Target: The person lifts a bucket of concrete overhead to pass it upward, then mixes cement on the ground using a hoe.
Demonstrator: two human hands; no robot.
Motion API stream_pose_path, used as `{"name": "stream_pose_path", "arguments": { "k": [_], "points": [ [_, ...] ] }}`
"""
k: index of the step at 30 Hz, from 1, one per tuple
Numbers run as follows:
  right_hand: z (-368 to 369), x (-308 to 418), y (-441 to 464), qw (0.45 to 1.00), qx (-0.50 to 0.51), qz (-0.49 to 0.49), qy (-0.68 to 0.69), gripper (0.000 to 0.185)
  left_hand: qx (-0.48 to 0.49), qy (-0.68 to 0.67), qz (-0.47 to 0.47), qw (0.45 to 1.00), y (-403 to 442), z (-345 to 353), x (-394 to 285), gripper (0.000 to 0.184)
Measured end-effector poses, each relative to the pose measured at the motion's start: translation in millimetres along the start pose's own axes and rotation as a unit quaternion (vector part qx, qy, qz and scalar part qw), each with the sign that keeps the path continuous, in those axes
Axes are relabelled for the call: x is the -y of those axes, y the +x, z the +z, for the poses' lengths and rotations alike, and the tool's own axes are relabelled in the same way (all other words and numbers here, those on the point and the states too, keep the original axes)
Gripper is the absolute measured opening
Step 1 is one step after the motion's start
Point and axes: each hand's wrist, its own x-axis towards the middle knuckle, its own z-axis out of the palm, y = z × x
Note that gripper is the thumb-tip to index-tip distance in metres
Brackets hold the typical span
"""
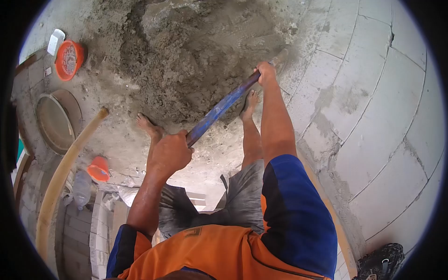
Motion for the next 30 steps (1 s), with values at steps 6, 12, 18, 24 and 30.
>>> {"name": "stream_pose_path", "arguments": {
  "k": [6, 12, 18, 24, 30],
  "points": [
    [96.3, -88.1, -129.5, 0.994, 0.063, 0.070, 0.053, 0.009, -0.038, 0.009, -0.105, 0.994, -91.6, -14.7, 93.3, 0.031],
    [149.2, -139.0, -269.3, 0.994, 0.104, 0.029, -0.001, 0.019, -0.033, -0.055, -0.213, 0.975, -199.8, 1.5, 161.4, 0.025],
    [117.9, -238.0, -409.5, 0.971, 0.212, 0.108, 0.027, 0.017, -0.107, -0.139, -0.280, 0.944, -300.8, 134.9, 305.7, 0.029],
    [86.7, -241.9, -475.2, 0.923, 0.305, 0.231, 0.045, 0.013, -0.103, -0.188, -0.256, 0.943, -324.8, 239.0, 389.3, 0.040],
    [139.3, -104.4, -377.8, 0.951, 0.275, 0.092, 0.103, 0.021, -0.138, -0.348, -0.053, 0.926, -151.4, 187.5, 307.7, 0.075]
  ]
}}
